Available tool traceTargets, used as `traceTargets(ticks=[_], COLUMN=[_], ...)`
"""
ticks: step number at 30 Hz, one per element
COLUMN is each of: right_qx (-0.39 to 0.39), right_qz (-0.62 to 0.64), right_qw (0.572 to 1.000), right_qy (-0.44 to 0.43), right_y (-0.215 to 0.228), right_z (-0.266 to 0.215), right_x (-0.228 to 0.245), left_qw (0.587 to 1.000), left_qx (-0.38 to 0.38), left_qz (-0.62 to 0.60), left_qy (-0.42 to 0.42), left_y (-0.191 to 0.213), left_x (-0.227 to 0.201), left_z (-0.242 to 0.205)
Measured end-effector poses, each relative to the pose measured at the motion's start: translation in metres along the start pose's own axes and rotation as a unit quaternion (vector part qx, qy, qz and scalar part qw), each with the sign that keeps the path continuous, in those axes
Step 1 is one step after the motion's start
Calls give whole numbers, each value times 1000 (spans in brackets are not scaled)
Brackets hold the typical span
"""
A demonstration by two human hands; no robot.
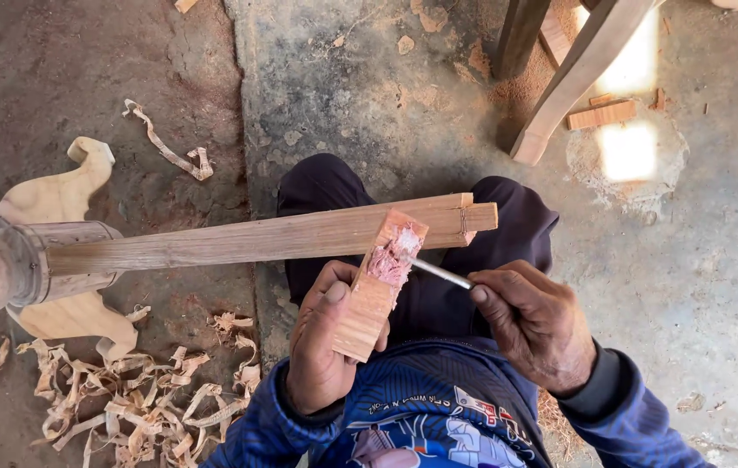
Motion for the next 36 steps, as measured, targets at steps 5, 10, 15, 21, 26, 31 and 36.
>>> traceTargets(ticks=[5, 10, 15, 21, 26, 31, 36], right_qx=[31, 51, 76, 140, 82, -43, -54], right_qz=[2, -3, 19, 202, 434, 396, 422], right_qw=[999, 999, 997, 967, 878, 880, 874], right_qy=[-23, 8, 5, -65, -183, -258, -233], right_y=[-10, -14, -17, -35, -46, -54, -67], right_z=[-4, -6, -8, -37, -72, -61, -58], right_x=[-5, -2, 0, -28, -92, -121, -145], left_qw=[999, 998, 999, 996, 984, 926, 912], left_qx=[16, 25, 31, 27, 3, -4, 13], left_qz=[-34, -61, -15, 72, 130, 269, 299], left_qy=[14, 23, 5, -33, -125, -266, -279], left_y=[4, 6, 6, 10, 9, -18, -42], left_x=[-3, -3, -1, -18, -38, -27, -5], left_z=[-1, 1, 3, 13, 28, 61, 87])
Point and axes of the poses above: each hand's wrist, its own z-axis towards the middle knuckle, its own y-axis out of the back of the hand, x = y × z, the point moved 4 cm from there along z, towards the middle knuckle, and after that the axes turned 1 degree about -y, right-handed, at the moved point
